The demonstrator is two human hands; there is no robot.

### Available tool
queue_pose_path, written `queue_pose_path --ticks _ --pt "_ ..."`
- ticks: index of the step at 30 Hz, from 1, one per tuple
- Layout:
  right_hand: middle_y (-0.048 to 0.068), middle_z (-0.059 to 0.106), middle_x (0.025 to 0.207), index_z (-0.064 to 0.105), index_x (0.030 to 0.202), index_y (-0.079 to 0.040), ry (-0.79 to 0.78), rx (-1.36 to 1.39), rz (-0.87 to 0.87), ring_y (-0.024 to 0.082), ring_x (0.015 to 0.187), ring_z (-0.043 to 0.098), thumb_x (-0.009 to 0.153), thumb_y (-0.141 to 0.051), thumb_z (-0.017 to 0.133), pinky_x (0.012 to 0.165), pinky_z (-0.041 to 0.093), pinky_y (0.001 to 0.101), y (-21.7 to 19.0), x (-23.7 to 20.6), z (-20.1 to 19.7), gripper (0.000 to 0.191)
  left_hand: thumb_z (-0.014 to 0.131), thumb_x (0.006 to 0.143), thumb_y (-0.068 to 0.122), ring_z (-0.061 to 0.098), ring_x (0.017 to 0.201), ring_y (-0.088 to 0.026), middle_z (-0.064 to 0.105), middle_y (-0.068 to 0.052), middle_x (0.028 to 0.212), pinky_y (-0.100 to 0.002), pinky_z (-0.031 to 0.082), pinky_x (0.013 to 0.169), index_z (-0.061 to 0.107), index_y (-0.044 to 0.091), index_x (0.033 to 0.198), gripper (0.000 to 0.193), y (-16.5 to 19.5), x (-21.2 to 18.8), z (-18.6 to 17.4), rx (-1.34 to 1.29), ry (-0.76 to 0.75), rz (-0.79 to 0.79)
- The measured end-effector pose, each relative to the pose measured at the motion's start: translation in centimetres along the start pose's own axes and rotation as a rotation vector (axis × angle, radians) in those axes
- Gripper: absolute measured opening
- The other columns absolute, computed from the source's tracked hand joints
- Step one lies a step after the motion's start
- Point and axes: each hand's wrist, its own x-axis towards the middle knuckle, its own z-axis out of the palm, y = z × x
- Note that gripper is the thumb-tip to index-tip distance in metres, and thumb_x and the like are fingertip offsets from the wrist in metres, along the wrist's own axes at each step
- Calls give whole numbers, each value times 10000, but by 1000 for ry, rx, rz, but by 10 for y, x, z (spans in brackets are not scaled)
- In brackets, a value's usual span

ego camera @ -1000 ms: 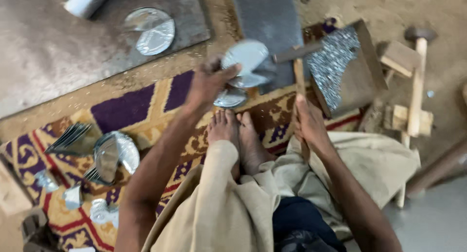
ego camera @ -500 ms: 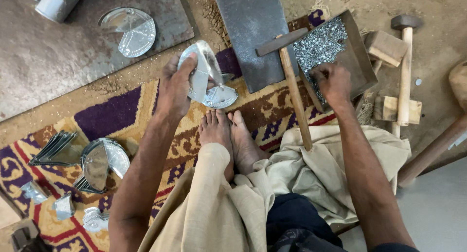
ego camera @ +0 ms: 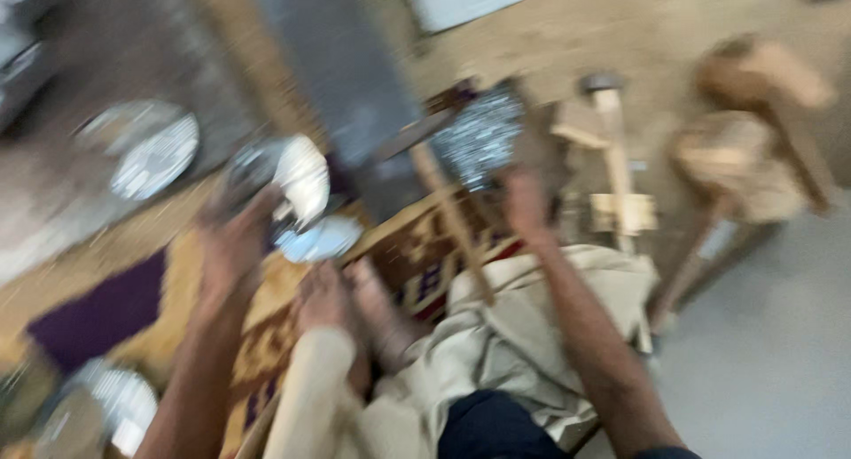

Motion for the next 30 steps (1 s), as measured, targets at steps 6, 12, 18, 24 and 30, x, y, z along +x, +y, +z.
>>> queue_pose_path --ticks 6,12,18,24,30 --pt "182 736 873 763 904 -60 -32 128 353 359 825 675 877 -165 767 743 517 500 -19 10 -18 108 755 932 73 669 885 -110 741 -59 1062 -229 539 771 709 -40 1156 255 13 -4 25 162 219 -159" --pt "153 741 889 737 937 -41 66 213 387 298 840 710 968 -168 744 734 531 470 -14 7 -26 131 774 979 108 632 829 -126 744 -75 1039 -256 461 697 741 -34 1134 212 5 3 23 364 242 -181" --pt "44 783 956 755 987 -90 83 398 485 149 861 758 892 -289 777 766 617 363 -18 8 -36 222 736 970 137 627 950 -106 720 -43 1107 -240 492 825 687 4 1184 257 -4 2 17 174 174 -110" --pt "52 785 974 627 1364 -99 74 654 643 82 746 713 913 -324 773 573 592 253 -94 34 -55 525 746 947 99 633 983 -136 676 -32 1115 -269 549 921 623 -15 1224 324 -35 20 -16 13 -3 99" --pt "107 752 1235 469 1542 -119 106 477 -45 182 944 776 994 -95 805 664 610 263 -182 81 -29 643 759 925 217 706 954 -130 763 -32 1061 -292 599 869 744 34 1144 286 -35 19 -17 219 67 108"
